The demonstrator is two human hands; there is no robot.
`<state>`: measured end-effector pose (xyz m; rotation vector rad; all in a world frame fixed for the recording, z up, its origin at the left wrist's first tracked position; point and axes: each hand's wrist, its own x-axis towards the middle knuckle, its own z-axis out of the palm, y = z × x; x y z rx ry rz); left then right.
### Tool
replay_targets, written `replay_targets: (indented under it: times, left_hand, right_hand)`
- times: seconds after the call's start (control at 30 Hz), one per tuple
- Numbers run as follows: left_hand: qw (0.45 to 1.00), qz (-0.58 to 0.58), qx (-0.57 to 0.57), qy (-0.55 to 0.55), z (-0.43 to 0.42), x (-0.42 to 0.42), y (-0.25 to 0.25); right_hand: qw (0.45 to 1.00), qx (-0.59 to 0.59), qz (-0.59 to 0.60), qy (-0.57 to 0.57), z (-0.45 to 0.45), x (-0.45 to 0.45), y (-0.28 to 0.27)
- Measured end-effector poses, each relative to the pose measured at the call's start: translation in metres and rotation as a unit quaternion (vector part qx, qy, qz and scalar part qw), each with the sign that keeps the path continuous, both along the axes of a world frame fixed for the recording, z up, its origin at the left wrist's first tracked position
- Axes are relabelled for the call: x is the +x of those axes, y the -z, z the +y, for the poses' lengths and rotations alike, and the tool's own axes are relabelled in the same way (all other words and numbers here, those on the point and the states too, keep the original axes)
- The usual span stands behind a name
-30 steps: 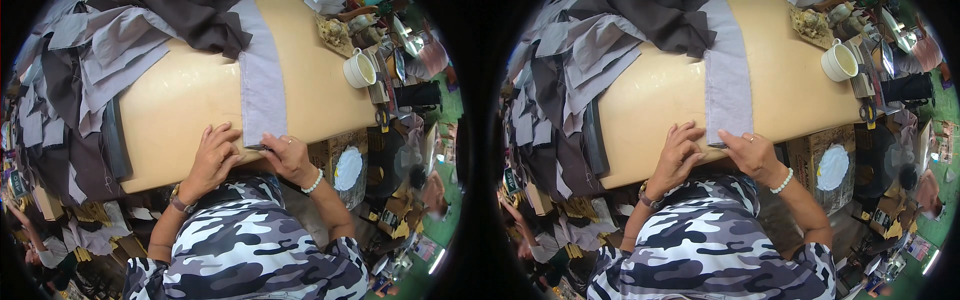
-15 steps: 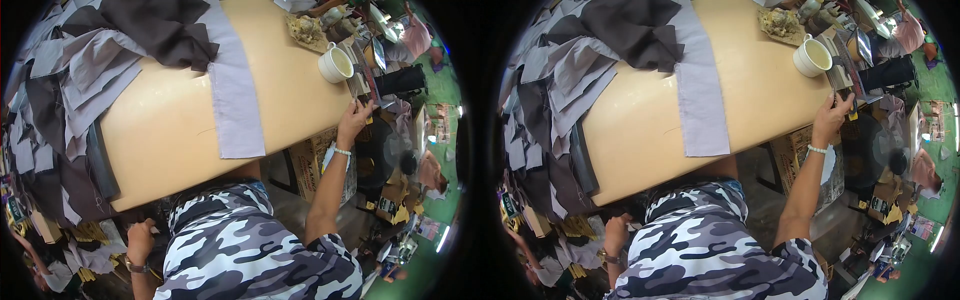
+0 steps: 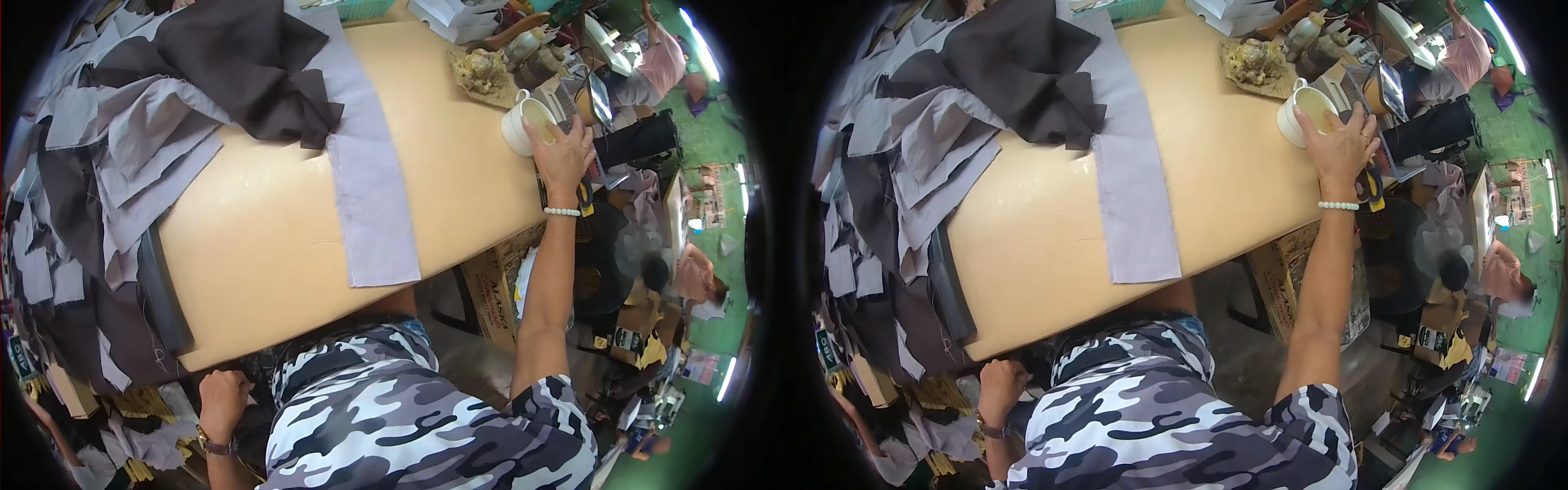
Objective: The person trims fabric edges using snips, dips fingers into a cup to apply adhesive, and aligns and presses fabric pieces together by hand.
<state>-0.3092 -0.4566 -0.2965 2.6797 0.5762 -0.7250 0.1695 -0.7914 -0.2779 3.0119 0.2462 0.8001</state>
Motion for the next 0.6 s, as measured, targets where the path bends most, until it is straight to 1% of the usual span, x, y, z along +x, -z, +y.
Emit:
replay_targets:
  times: [0.03, 0.07, 0.1, 0.2, 0.23, 0.3, 0.33, 0.43, 0.5, 0.53, 0.57, 0.6]
  left_hand:
    - [0.999, 0.008, -0.042, -0.015, -0.002, 0.01, -0.01]
    - [0.996, 0.016, -0.083, -0.031, -0.003, 0.02, -0.019]
    - [0.992, -0.009, -0.12, -0.038, -0.004, 0.029, -0.026]
    - [0.967, -0.023, -0.219, -0.126, -0.01, 0.076, -0.057]
    - [0.964, -0.113, -0.215, -0.106, -0.011, 0.086, -0.054]
    - [0.934, -0.29, -0.2, -0.064, -0.013, 0.106, -0.043]
    - [0.93, -0.32, -0.175, -0.031, -0.012, 0.122, -0.044]
    - [0.907, -0.409, -0.095, 0.036, -0.008, 0.174, -0.043]
    - [0.869, -0.489, -0.045, 0.061, -0.002, 0.207, -0.033]
    - [0.86, -0.505, -0.031, 0.065, 0.0, 0.222, -0.029]
    - [0.851, -0.521, -0.017, 0.068, 0.001, 0.233, -0.026]
    - [0.848, -0.525, -0.026, 0.063, 0.001, 0.241, -0.022]
  right_hand:
    - [1.0, -0.01, 0.01, 0.008, 0.001, 0.002, 0.001]
    - [1.0, 0.009, -0.022, -0.009, 0.0, 0.003, 0.002]
    - [0.998, 0.028, -0.053, -0.027, -0.003, 0.004, 0.003]
    - [0.98, 0.089, -0.158, -0.079, -0.003, -0.004, -0.001]
    - [0.97, 0.111, -0.193, -0.094, -0.004, -0.01, -0.001]
    - [0.985, 0.039, -0.153, -0.066, -0.009, -0.019, 0.005]
    - [0.99, 0.004, -0.133, -0.053, -0.01, -0.023, 0.008]
    - [0.996, -0.036, -0.073, -0.047, -0.007, -0.037, 0.01]
    - [0.996, -0.047, -0.06, -0.05, -0.002, -0.041, 0.005]
    - [0.996, -0.054, -0.053, -0.052, 0.001, -0.043, 0.003]
    - [0.993, -0.087, -0.05, -0.063, 0.004, -0.043, 0.004]
    - [0.99, -0.065, -0.033, -0.122, 0.014, -0.048, 0.0]
